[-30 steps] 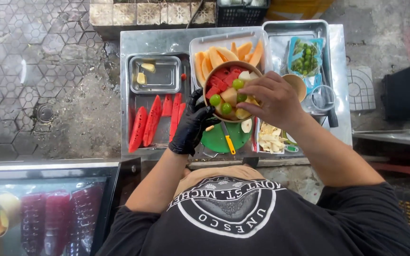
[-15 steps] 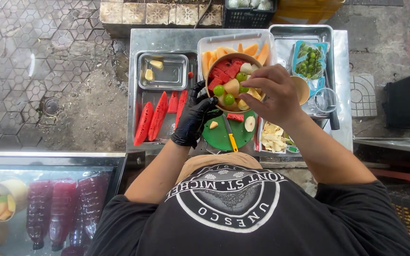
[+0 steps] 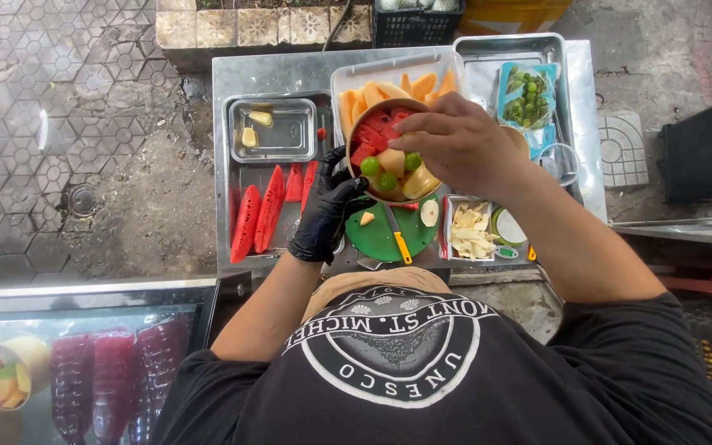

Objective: Preparing fruit cups by cutting watermelon and cantaloupe and placing them into bowls.

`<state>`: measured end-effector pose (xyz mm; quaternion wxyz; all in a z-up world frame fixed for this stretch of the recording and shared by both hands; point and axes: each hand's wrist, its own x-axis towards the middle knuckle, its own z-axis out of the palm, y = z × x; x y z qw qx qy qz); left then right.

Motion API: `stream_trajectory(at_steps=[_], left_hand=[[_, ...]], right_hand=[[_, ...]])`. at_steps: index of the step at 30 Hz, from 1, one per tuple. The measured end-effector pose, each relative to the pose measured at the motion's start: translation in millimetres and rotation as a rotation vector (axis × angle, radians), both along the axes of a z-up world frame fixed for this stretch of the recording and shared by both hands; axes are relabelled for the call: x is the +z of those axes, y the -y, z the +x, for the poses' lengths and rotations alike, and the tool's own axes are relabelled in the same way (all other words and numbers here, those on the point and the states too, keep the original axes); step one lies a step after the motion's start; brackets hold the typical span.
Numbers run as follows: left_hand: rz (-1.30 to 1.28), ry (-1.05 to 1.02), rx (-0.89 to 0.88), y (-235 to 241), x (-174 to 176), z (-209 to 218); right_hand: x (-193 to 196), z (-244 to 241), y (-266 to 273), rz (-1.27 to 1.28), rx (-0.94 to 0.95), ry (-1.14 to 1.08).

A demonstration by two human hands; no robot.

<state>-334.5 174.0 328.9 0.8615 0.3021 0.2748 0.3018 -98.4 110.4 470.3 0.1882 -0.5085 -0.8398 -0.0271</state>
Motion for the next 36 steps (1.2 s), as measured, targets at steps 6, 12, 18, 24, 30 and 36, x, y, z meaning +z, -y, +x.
stream_trajectory(at_steps=[6,12,18,24,30,36], left_hand=[[0.031,0.043,-0.049,2.5,-2.7,-6.6],[-0.029,0.052,-0.051,10.6,-1.6,-7.6],[-0.029,0.091,-0.055,15.5,4.6,-7.6],[-0.043,0.129,-0.049,20.1,9.2,-7.6],[-0.035,0.106,-0.067,21.5,6.3,-7.5],[-0.053,0.081,-0.073,22.5,15.4,-11.1]], right_hand=[[9.5,6.5,-2.9,-0.063,0.073,0.173],[10.6,16.3,5.4,-0.086,0.132,0.025],[-0.8,20.5,19.3,-0.226,0.042,-0.503],[4.0,13.0,19.0,-0.064,0.035,-0.280],[7.9,18.7,19.2,-0.096,0.012,-0.177],[15.7,16.1,19.0,-0.148,0.070,-0.106]])
